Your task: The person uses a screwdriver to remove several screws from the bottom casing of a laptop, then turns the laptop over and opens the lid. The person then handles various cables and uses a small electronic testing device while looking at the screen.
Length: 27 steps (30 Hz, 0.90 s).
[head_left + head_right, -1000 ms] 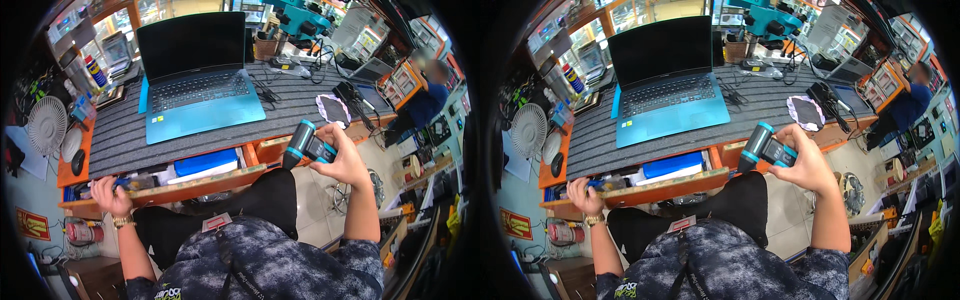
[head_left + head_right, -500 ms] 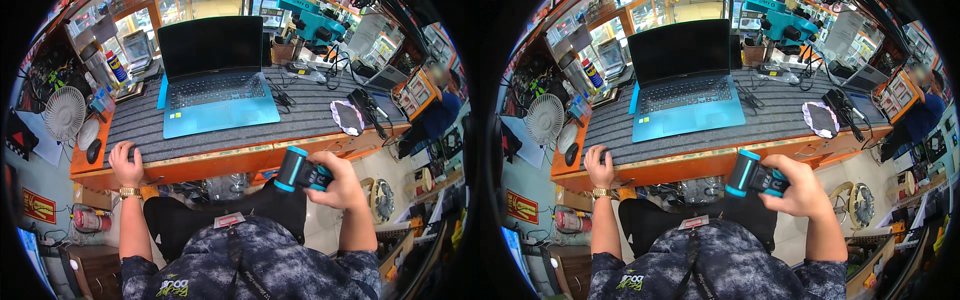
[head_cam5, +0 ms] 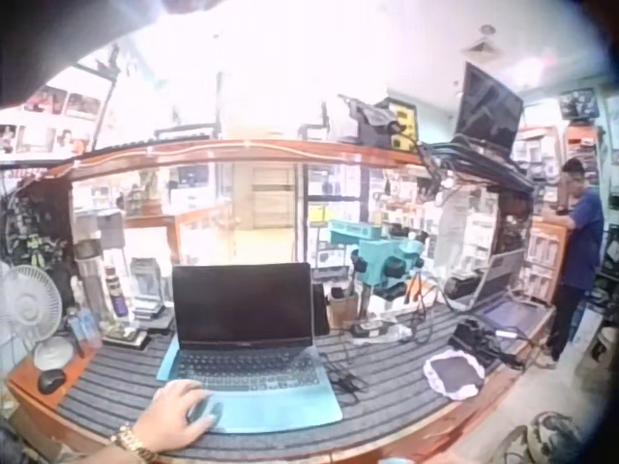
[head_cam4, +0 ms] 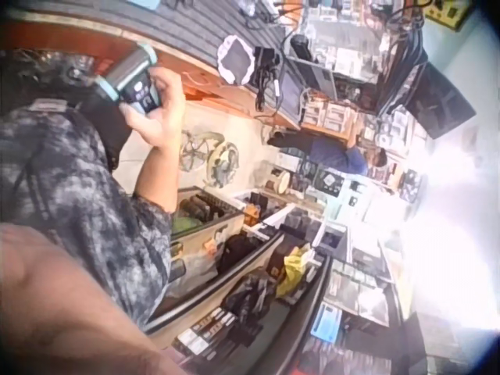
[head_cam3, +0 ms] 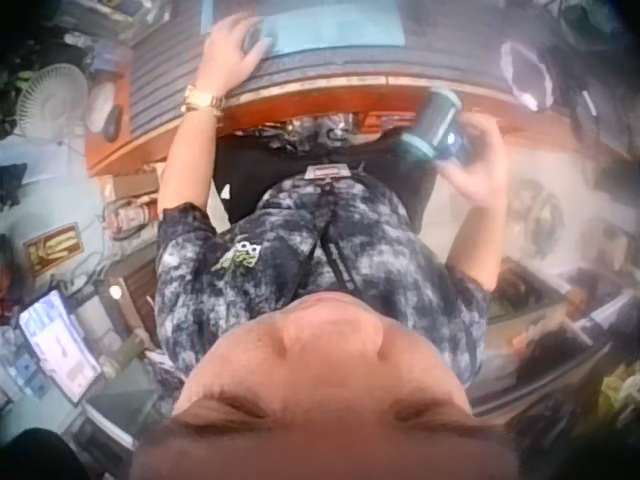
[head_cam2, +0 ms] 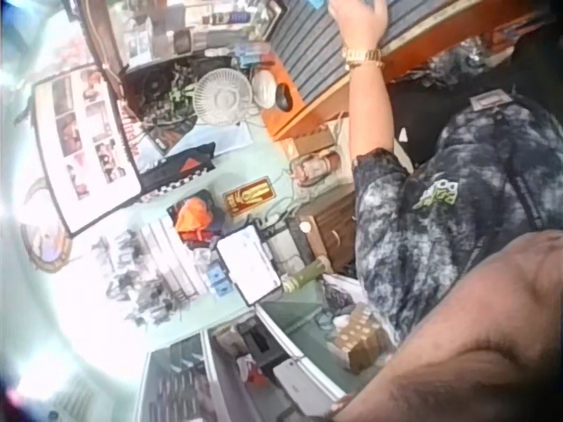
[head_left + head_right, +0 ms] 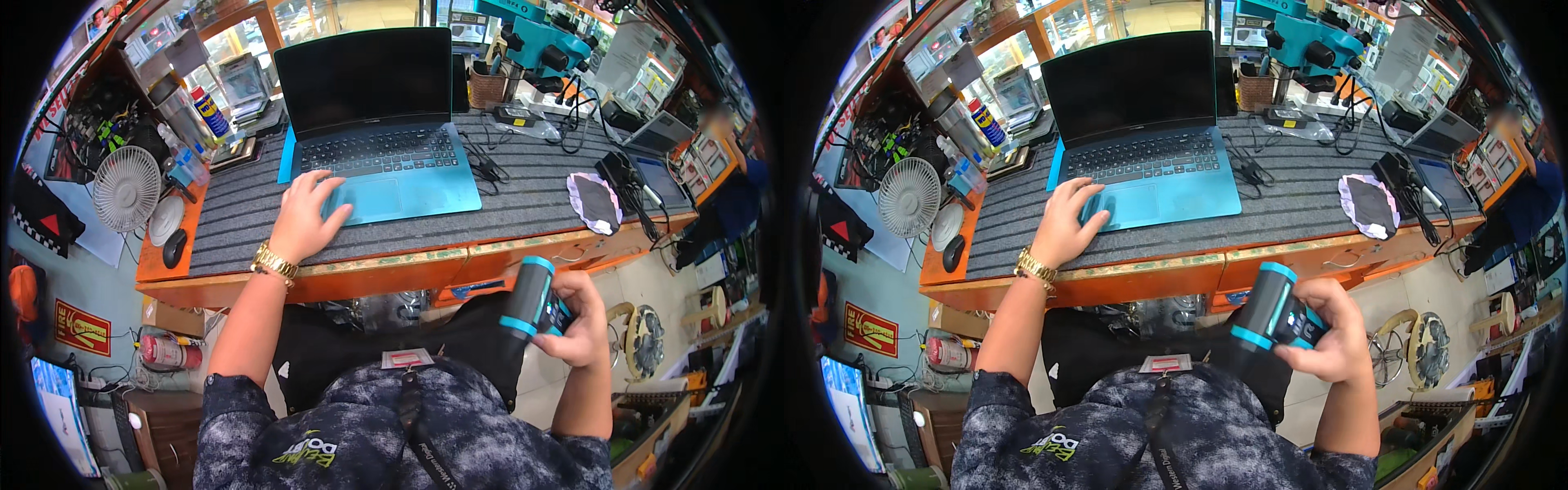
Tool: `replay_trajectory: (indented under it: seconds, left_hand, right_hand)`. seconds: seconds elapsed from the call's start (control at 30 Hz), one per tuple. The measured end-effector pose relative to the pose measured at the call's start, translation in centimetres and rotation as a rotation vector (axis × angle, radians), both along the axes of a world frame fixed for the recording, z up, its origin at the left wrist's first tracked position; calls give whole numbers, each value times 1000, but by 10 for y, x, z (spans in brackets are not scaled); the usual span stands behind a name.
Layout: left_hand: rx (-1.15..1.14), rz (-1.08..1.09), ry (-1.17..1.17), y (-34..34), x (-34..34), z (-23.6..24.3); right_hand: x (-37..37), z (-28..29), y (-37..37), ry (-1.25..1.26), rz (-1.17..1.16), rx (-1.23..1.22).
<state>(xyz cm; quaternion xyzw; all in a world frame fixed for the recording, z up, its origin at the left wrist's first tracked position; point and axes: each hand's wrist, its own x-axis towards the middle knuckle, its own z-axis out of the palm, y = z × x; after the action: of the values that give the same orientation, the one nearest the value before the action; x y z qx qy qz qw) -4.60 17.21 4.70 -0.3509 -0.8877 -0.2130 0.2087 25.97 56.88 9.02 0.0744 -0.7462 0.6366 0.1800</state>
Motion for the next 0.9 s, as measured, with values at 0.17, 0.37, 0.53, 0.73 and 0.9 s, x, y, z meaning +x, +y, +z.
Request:
replay_trajectory:
  seconds: [0.17,0.37,0.53,0.73,0.9]
  left_hand:
    - [-59,14,2,10,-12,-4]
    - [-51,-22,14,17,-17,-12]
    - [-105,-29,-3,18,-10,-11]
    - [-31,-8,12,15,6,-17]
    - [65,47,24,17,41,-28]
  right_hand:
    - [-6,5,10,14,-70,701]
    - [-10,1,8,-84,-119,475]
    - [-14,6,3,-115,-241,732]
    - [-9,8,-21,-85,-146,349]
    - [-34,-1,-58,153,-218,793]
